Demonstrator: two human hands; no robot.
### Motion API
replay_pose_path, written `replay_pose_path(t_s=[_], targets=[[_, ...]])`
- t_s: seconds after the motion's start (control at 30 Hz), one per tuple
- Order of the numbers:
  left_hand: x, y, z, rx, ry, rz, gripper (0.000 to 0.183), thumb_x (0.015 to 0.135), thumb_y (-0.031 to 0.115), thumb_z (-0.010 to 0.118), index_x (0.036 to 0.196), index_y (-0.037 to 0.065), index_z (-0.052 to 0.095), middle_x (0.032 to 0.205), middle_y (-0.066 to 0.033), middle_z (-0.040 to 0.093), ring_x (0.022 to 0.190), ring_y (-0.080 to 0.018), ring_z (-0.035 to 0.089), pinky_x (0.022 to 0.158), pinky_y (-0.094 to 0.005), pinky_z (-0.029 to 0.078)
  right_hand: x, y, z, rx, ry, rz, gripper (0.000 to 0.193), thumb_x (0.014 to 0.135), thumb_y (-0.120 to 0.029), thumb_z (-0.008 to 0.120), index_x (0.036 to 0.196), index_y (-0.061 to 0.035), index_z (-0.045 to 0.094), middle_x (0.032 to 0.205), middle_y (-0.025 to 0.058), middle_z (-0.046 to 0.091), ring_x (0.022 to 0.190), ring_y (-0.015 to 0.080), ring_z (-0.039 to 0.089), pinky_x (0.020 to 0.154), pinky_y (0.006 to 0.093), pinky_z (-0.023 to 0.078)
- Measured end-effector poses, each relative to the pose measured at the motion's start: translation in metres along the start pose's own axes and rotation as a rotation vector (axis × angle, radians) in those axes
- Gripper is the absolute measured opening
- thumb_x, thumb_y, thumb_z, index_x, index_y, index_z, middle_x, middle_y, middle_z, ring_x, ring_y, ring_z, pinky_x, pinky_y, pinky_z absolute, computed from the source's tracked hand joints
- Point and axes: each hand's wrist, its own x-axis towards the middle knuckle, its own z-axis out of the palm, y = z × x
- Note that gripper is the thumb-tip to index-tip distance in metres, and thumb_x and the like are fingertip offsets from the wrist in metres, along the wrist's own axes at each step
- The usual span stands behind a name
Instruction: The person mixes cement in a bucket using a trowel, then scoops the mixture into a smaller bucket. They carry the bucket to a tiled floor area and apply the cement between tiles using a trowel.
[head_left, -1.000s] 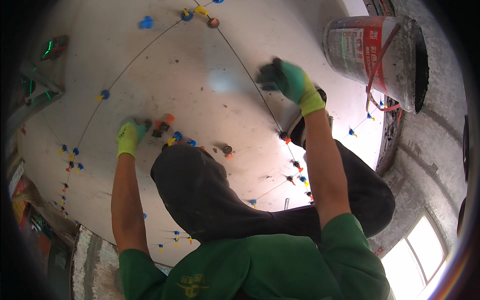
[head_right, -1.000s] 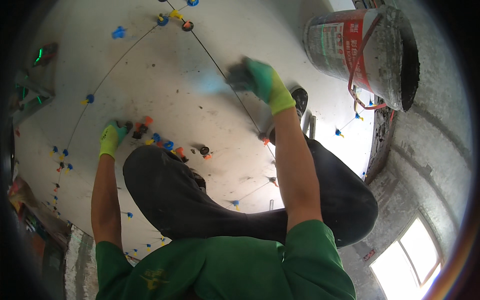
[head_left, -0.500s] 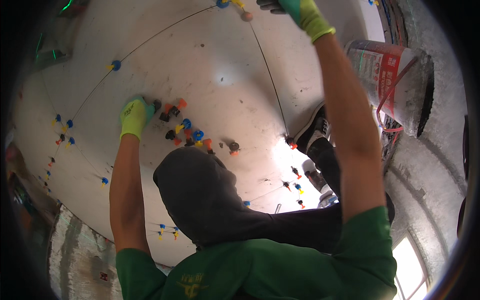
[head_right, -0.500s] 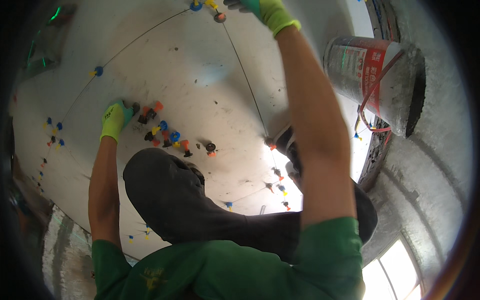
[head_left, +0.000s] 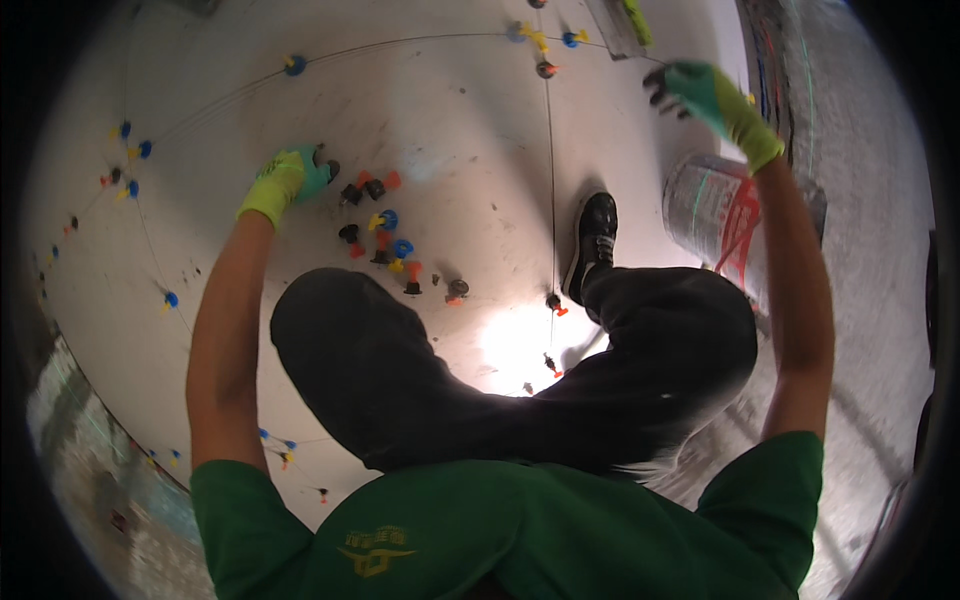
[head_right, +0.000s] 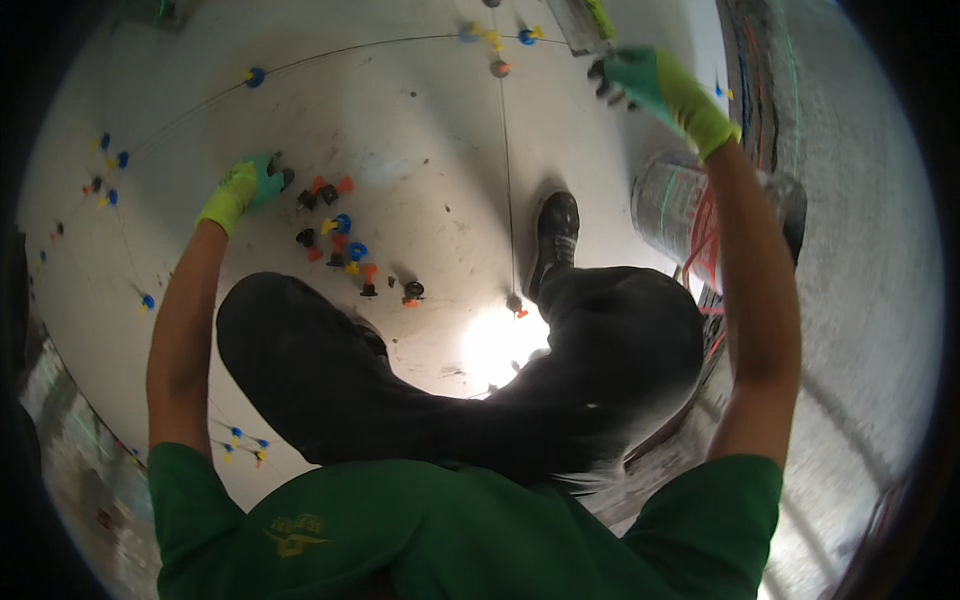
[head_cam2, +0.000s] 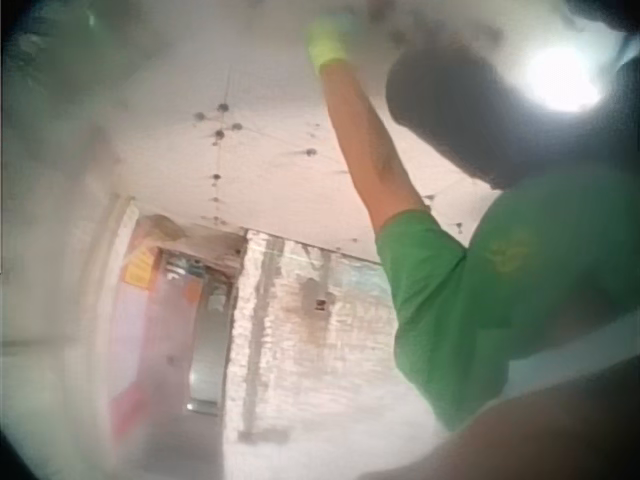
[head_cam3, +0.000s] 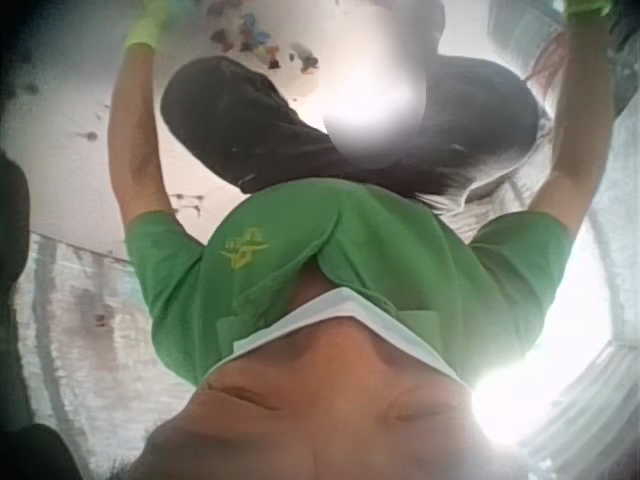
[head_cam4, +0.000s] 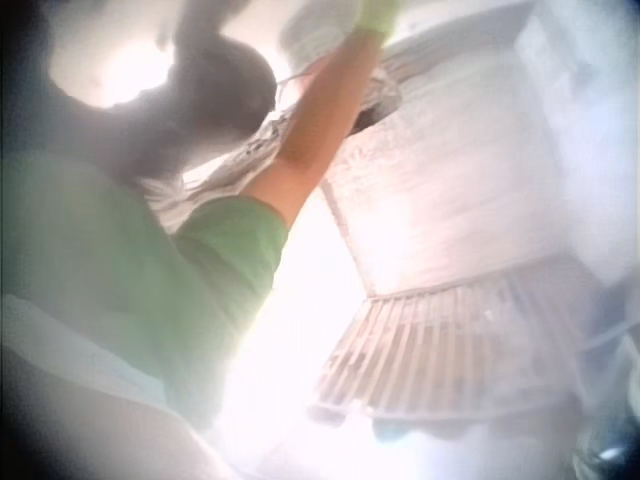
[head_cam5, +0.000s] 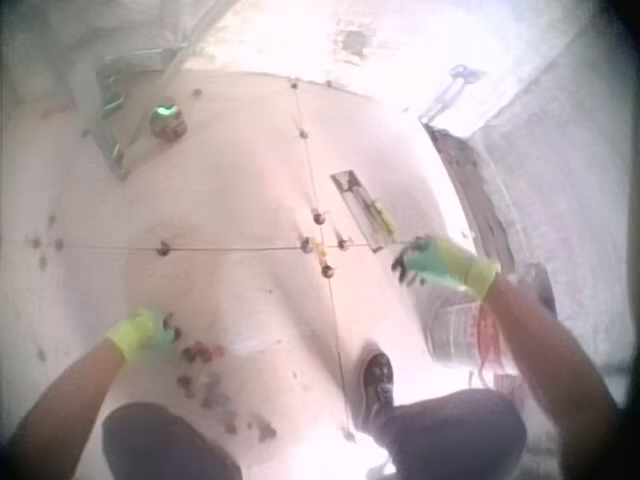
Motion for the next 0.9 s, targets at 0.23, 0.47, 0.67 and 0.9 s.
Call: replay_pose_path(t_s=[0.23, 0.47, 0.67, 0.9], targets=[[-0.036, 0.006, 0.003, -0.022, 0.085, 0.035, 0.056, 0.077, 0.042, 0.066, 0.119, 0.007, 0.058, 0.115, -0.0165, 0.06, 0.106, -0.0343, 0.056, 0.088, -0.0417, 0.046, 0.033, 0.083, 0.128, 0.009, -0.478, 0.288, 0.025, 0.086, -0.027, 0.056, 0.089, -0.0047, 0.068, 0.077, 0.0077, 0.069, 0.064, 0.0138, 0.065, 0.053, 0.0246, 0.046], [-0.064, 0.083, 0.061, -0.007, 0.314, -0.007, 0.052, 0.076, 0.027, 0.067, 0.123, 0.009, 0.054, 0.107, -0.0127, 0.061, 0.105, -0.0285, 0.058, 0.09, -0.044, 0.046, 0.072, 0.085, 0.157, -0.804, -0.647, 0.13, 0.038, 0.081, -0.039, 0.054, 0.07, -0.0062, 0.069, 0.065, 0.0113, 0.066, 0.057, 0.0231, 0.064, 0.06, 0.0351, 0.05], [-0.059, 0.129, 0.058, -0.002, -0.154, -0.359, 0.031, 0.083, 0.019, 0.061, 0.109, 0.001, 0.06, 0.1, -0.0141, 0.063, 0.086, -0.0285, 0.064, 0.078, -0.0398, 0.054, 0.077, 0.066, 0.193, -1.173, -0.627, -0.399, 0.035, 0.08, -0.042, 0.057, 0.083, -0.01, 0.071, 0.081, 0.0129, 0.068, 0.079, 0.0335, 0.064, 0.073, 0.0435, 0.049], [-0.073, 0.145, 0.067, -0.119, 0.591, -0.45, 0.018, 0.074, 0.011, 0.061, 0.089, 0.009, 0.071, 0.083, -0.0127, 0.069, 0.078, -0.0303, 0.067, 0.069, -0.0463, 0.051, 0.063, 0.061, 0.213, -1.138, -0.605, -0.517, 0.033, 0.081, -0.041, 0.058, 0.087, -0.0116, 0.072, 0.084, 0.0128, 0.068, 0.081, 0.0325, 0.065, 0.073, 0.043, 0.049]])
